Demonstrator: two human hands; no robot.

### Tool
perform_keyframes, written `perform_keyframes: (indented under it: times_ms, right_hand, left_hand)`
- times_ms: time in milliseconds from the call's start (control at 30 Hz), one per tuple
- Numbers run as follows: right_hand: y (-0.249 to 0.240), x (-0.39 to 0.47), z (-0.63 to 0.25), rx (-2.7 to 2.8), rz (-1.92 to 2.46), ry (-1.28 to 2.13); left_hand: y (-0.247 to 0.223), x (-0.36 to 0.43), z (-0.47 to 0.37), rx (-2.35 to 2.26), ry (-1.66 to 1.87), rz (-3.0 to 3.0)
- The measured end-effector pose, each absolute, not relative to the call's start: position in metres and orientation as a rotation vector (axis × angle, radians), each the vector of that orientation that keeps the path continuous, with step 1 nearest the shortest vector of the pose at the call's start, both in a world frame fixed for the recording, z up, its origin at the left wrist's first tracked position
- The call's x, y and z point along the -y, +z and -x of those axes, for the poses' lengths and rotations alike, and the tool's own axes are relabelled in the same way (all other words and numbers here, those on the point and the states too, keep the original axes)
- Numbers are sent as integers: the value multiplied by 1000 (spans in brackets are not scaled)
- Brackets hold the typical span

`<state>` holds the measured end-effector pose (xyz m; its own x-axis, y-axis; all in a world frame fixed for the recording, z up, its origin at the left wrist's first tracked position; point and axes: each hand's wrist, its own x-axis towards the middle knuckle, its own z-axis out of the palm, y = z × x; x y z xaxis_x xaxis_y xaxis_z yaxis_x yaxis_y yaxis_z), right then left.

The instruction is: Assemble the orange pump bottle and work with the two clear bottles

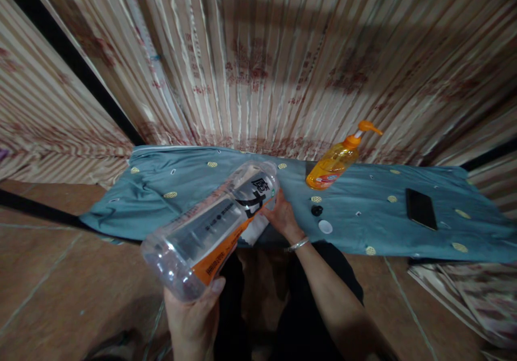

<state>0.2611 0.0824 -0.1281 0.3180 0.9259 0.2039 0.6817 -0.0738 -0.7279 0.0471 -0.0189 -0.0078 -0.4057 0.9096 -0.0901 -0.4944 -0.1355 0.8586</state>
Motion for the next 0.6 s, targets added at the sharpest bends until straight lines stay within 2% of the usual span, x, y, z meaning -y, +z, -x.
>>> perform_keyframes:
  times_ms: [600]
  right_hand:
    - [-133,-84,-262,1436,1799,391]
  left_hand:
    - [-10,19,-44,-1164,1677,-624]
